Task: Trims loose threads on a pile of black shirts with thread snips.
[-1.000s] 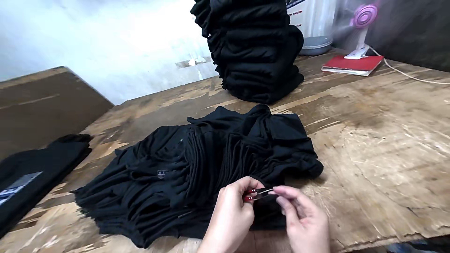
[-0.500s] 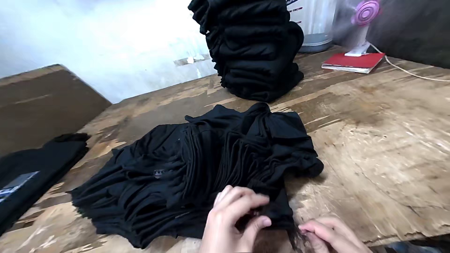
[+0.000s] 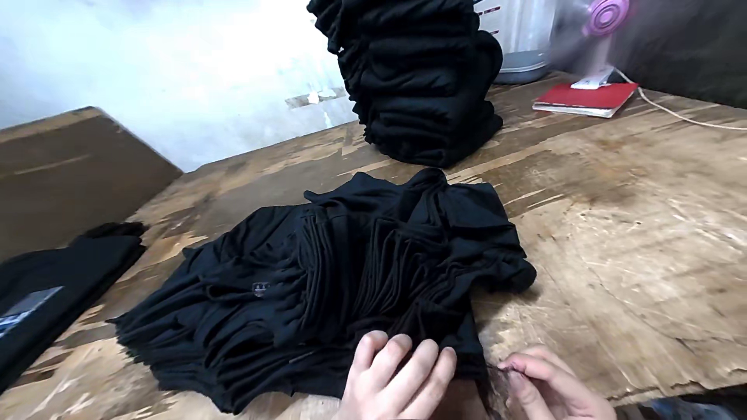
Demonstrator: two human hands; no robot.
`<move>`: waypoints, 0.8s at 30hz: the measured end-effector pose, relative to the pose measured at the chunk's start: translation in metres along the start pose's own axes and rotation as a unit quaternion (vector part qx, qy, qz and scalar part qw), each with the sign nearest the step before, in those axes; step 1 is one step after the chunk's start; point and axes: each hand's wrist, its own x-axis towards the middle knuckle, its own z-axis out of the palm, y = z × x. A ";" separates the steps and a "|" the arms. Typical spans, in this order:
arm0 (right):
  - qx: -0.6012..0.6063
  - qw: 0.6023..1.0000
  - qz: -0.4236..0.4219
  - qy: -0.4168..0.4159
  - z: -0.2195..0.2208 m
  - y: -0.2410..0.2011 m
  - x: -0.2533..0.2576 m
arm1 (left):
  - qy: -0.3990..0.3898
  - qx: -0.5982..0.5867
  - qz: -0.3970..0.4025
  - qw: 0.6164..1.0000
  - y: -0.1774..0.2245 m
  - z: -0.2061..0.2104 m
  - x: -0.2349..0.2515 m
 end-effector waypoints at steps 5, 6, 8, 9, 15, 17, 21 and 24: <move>0.016 1.000 0.014 0.007 0.002 0.000 0.002 | 0.008 -0.006 0.018 1.000 0.001 0.007 0.005; 0.019 1.000 0.017 0.007 0.002 -0.001 0.003 | 0.012 -0.005 0.016 1.000 0.001 0.007 0.006; 0.023 0.999 0.024 0.006 0.000 -0.002 0.003 | 0.018 -0.008 -0.001 1.000 0.002 0.005 0.007; 0.025 0.999 0.027 0.008 0.000 -0.002 0.003 | 0.020 -0.016 -0.009 1.000 0.002 0.004 0.008; 0.034 0.999 0.025 0.001 0.001 -0.002 0.002 | 0.017 -0.041 0.015 0.999 0.003 0.016 0.014; 0.014 0.999 0.005 -0.035 -0.006 -0.001 0.002 | 0.018 -0.060 -0.003 0.998 0.001 0.016 0.017; -0.228 0.912 -0.040 -0.339 -0.042 -0.011 0.012 | -0.100 -0.146 -0.096 0.979 -0.009 0.013 0.028; -0.301 0.861 -0.014 -0.409 -0.043 -0.030 0.016 | -0.164 -0.239 -0.167 0.942 -0.021 0.005 0.043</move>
